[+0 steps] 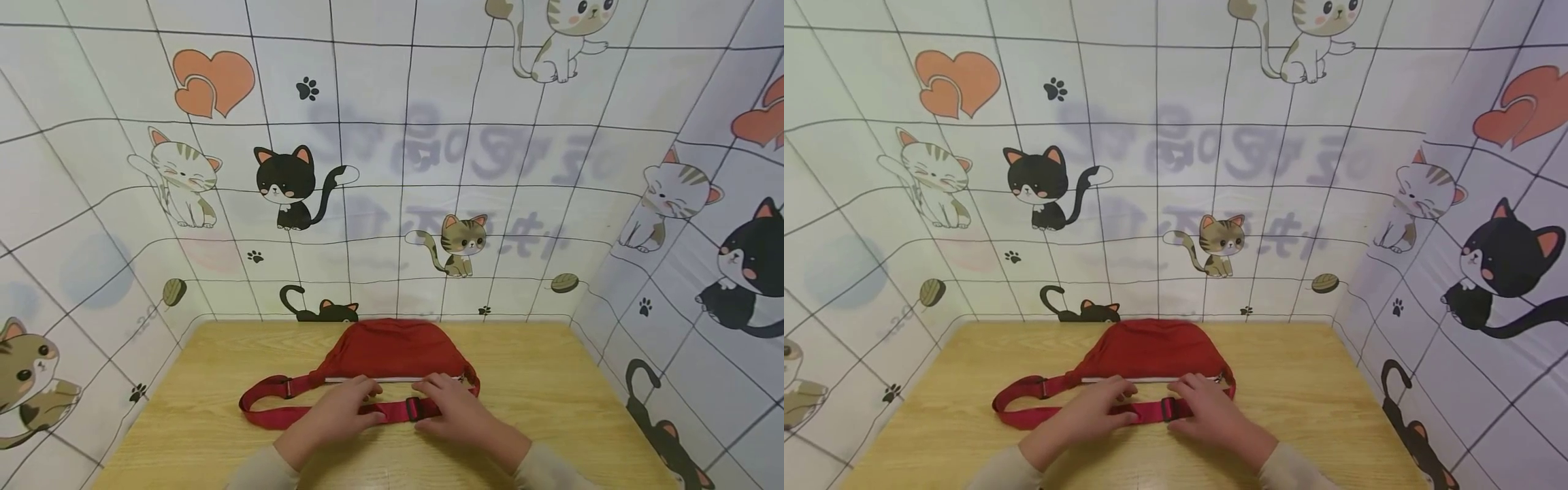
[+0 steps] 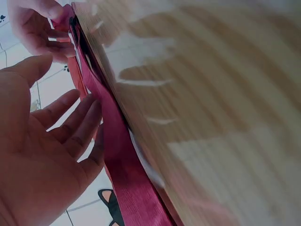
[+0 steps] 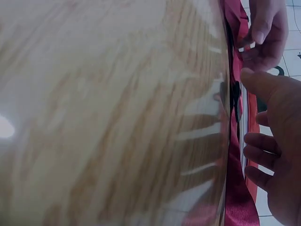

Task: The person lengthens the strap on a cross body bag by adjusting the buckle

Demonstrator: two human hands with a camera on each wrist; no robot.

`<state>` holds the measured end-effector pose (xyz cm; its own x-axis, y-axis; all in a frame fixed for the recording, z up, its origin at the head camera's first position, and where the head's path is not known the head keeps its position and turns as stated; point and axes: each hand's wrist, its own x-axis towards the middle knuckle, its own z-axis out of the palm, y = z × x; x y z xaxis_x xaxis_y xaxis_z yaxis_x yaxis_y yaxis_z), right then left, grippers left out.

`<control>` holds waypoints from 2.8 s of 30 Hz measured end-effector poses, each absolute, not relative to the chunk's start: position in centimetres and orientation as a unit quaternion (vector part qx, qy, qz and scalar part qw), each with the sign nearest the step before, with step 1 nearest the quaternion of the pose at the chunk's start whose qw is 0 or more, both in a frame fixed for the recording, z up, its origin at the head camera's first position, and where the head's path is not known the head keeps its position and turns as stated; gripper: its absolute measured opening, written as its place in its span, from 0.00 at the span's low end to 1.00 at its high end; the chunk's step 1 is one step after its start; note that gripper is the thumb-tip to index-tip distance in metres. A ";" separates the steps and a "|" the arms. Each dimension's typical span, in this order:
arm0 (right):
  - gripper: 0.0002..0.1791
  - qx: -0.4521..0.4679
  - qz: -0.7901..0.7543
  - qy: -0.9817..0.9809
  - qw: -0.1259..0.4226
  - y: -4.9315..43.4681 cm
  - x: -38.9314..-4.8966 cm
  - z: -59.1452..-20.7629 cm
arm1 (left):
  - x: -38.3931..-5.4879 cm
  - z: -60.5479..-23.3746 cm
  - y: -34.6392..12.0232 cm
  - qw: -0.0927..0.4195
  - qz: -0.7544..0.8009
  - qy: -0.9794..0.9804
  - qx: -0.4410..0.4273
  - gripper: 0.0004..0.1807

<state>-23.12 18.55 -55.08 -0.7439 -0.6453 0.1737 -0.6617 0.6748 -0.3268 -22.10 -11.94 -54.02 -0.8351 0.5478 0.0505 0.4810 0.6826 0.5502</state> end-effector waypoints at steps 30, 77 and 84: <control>0.23 0.348 0.260 -0.901 -0.002 18.0 -23.4 -55.4 | -23.7 -54.9 -9.2 0.067 0.298 0.916 0.259 0.12; 0.31 0.461 0.315 -0.820 0.130 17.0 -23.4 -52.8 | -23.9 -53.2 -9.5 0.103 0.460 0.832 0.292 0.04; 0.32 0.455 0.316 -0.821 0.137 16.9 -23.4 -52.6 | -23.8 -52.9 -10.2 0.131 0.460 0.830 0.287 0.02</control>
<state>-23.37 16.94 -52.65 -0.5485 -0.6609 0.5122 -0.8337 0.3859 -0.3950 -23.77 -10.19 -52.89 -0.8008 0.5972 0.0459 0.3553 0.4120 0.8390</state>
